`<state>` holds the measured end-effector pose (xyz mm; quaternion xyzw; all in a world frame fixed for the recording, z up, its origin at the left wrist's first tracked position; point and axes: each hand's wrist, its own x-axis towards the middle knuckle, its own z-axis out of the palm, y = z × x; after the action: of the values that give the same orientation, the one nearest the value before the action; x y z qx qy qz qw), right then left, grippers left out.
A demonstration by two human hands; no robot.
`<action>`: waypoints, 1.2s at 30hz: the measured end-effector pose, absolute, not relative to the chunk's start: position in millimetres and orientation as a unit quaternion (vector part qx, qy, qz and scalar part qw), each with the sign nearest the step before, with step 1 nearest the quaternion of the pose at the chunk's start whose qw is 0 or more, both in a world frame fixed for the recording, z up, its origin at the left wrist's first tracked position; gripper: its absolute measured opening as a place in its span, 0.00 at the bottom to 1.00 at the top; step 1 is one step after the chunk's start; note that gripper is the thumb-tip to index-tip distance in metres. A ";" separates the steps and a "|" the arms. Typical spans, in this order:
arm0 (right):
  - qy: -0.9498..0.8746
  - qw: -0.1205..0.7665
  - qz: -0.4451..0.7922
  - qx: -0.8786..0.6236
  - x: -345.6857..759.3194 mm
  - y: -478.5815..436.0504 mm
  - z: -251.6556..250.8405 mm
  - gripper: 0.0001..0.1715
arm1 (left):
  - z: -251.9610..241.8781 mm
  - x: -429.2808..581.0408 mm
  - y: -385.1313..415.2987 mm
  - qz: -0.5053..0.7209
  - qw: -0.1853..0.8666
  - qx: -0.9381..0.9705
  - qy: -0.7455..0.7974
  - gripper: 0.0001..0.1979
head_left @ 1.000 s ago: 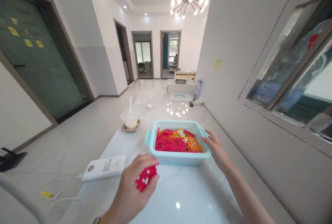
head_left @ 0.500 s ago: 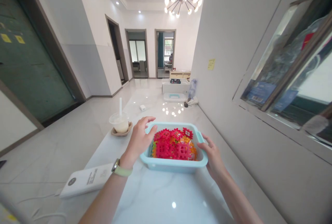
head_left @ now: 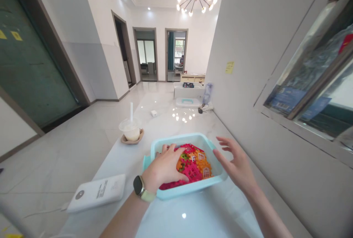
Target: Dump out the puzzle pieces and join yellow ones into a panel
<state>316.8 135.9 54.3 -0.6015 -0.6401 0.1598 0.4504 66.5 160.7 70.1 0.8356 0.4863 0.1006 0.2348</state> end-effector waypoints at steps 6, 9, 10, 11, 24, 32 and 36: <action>-0.795 0.104 0.256 -0.540 265.4 151.5 81.6 0.54 | 67.0 72.7 156.4 0.066 0.206 0.832 0.511 0.46; -0.787 0.021 0.281 -0.548 246.5 162.7 78.4 0.69 | 66.2 69.1 159.5 0.084 0.204 0.838 0.500 0.38; -0.788 0.014 0.274 -0.551 243.4 164.7 76.8 0.70 | 65.9 67.2 161.2 0.095 0.208 0.841 0.490 0.34; -0.790 0.017 0.259 -0.555 242.0 165.7 75.3 0.68 | 65.8 65.1 163.0 0.108 0.215 0.846 0.475 0.30; -0.743 0.173 0.107 -0.637 288.4 121.0 70.3 0.20 | 77.4 55.3 161.6 0.198 0.205 0.844 0.454 0.26; -0.474 0.328 0.370 -0.729 355.6 115.2 58.5 0.29 | 72.6 43.1 165.7 0.197 0.249 0.828 0.462 0.31; -0.327 0.459 0.568 -0.600 351.7 109.6 34.9 0.20 | 76.0 45.2 174.1 0.315 0.251 0.815 0.416 0.25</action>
<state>351.7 109.6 34.9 -0.5999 -0.3265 0.5682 0.4589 45.2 174.1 76.0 0.8150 0.4163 0.3151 0.2515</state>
